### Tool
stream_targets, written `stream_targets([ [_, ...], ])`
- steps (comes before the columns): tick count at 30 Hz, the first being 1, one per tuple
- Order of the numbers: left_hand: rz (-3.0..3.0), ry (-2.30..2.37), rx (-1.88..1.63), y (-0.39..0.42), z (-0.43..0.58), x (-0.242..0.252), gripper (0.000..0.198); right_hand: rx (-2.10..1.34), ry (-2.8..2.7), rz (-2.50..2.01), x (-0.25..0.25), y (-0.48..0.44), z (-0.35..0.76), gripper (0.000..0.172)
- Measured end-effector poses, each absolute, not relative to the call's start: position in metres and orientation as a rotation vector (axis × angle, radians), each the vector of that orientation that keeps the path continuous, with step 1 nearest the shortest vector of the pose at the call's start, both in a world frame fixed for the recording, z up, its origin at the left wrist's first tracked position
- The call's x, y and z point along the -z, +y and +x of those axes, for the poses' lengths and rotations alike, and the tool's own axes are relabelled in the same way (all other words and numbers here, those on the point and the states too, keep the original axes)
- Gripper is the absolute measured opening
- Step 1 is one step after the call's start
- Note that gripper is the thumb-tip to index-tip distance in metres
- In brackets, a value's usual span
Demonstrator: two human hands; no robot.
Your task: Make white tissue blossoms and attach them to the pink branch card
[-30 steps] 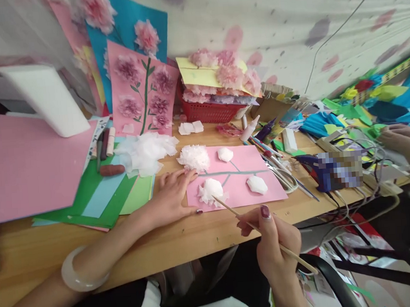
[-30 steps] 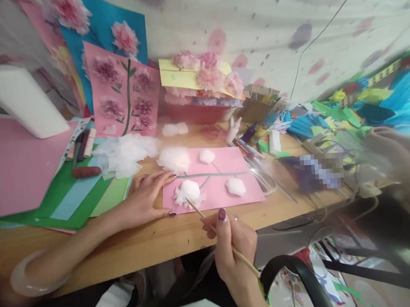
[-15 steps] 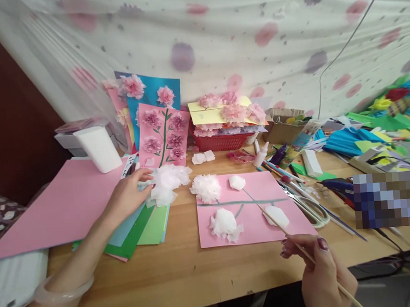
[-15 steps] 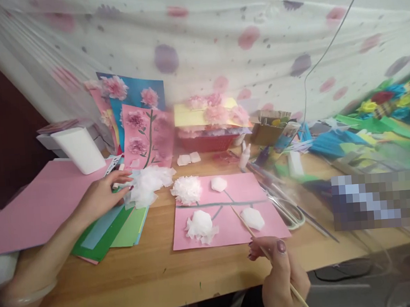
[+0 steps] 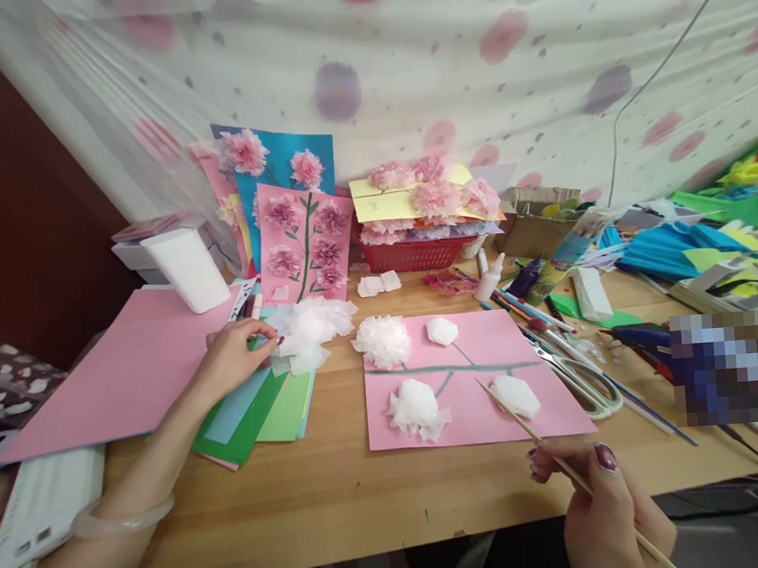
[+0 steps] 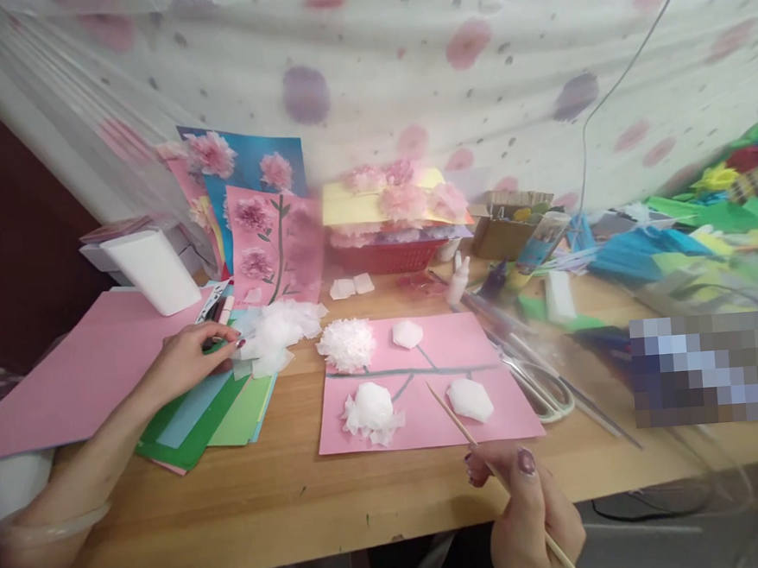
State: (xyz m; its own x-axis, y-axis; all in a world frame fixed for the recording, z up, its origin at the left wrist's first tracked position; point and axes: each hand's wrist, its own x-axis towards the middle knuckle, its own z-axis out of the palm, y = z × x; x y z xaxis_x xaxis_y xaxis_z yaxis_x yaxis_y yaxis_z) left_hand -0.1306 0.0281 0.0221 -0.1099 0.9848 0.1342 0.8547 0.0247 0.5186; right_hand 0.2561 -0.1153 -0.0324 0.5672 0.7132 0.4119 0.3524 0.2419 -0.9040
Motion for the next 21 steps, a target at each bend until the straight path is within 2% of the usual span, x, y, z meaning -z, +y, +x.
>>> stream_targets([
  [6, 1.506, 1.741, -1.001, 0.023, -0.139, -0.022, 0.037, -0.288, -1.017, -1.387, 0.037, -0.115, 0.258, 0.049],
  [16, 1.428, 1.66, -0.907, 0.011, -0.136, -0.037, 0.052, -0.306, -0.998, -1.408, 0.032, -0.12, 0.256, 0.047],
  [21, 1.447, 1.745, -1.033, 0.004, -0.134, -0.05, 0.052, -0.391, -0.934, -1.318, 0.023, -0.118, 0.249, 0.039],
])
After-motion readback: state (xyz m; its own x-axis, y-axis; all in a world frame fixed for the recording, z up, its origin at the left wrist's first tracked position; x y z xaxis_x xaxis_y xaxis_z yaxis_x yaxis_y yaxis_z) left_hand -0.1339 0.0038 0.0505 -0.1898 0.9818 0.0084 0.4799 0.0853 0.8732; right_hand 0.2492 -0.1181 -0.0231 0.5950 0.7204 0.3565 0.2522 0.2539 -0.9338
